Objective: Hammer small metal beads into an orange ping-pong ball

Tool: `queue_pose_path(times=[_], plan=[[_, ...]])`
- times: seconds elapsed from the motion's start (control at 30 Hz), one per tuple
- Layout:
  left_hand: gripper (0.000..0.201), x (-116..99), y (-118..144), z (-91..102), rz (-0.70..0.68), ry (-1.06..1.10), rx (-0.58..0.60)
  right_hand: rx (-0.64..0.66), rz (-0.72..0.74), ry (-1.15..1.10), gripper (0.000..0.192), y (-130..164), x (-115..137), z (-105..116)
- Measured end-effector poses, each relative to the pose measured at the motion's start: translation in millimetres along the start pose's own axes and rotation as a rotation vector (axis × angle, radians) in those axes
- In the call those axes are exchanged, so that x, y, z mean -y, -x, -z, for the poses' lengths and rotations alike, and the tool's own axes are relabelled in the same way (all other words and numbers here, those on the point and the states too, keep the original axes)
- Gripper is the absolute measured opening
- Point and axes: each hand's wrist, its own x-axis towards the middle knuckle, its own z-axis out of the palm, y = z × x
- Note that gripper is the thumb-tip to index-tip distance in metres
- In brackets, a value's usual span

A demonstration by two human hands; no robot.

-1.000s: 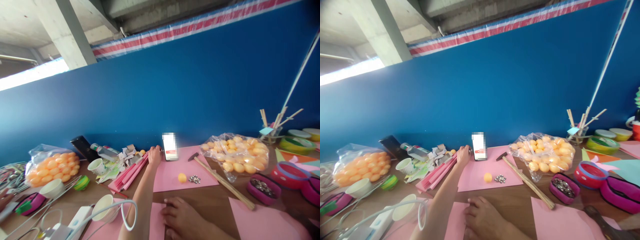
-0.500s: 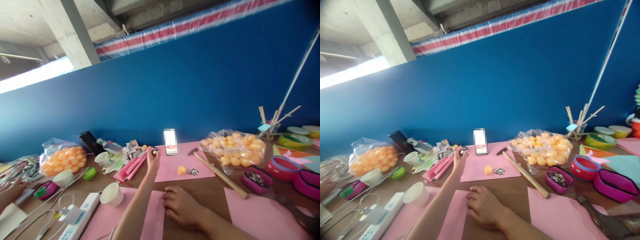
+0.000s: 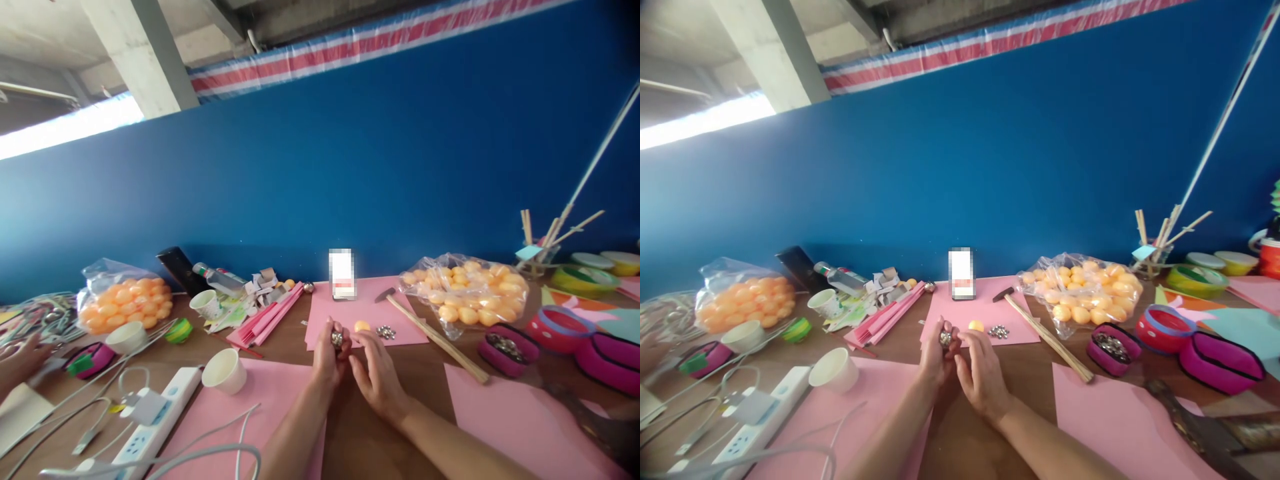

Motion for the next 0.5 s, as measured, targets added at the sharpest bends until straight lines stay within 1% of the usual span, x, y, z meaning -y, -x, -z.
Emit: queue_pose_path(times=[0.17, 0.37, 0.5], plan=[[0.027, 7.5, 6.8, 1.4, 0.022, -0.001, 0.010, 0.009, -0.012, 0.010, 0.033, -3.1, 0.1, 0.3], [0.038, 7.6, 14.1, -5.7, -0.059, -0.005, 0.046, 0.028, -0.045, 0.033, 0.035, -5.2, 2.5, 4.9], [0.039, 8.0, 14.3, -4.9, -0.064, -0.032, 0.075, 0.036, -0.031, 0.067, 0.038, -6.4, 3.7, 6.2]])
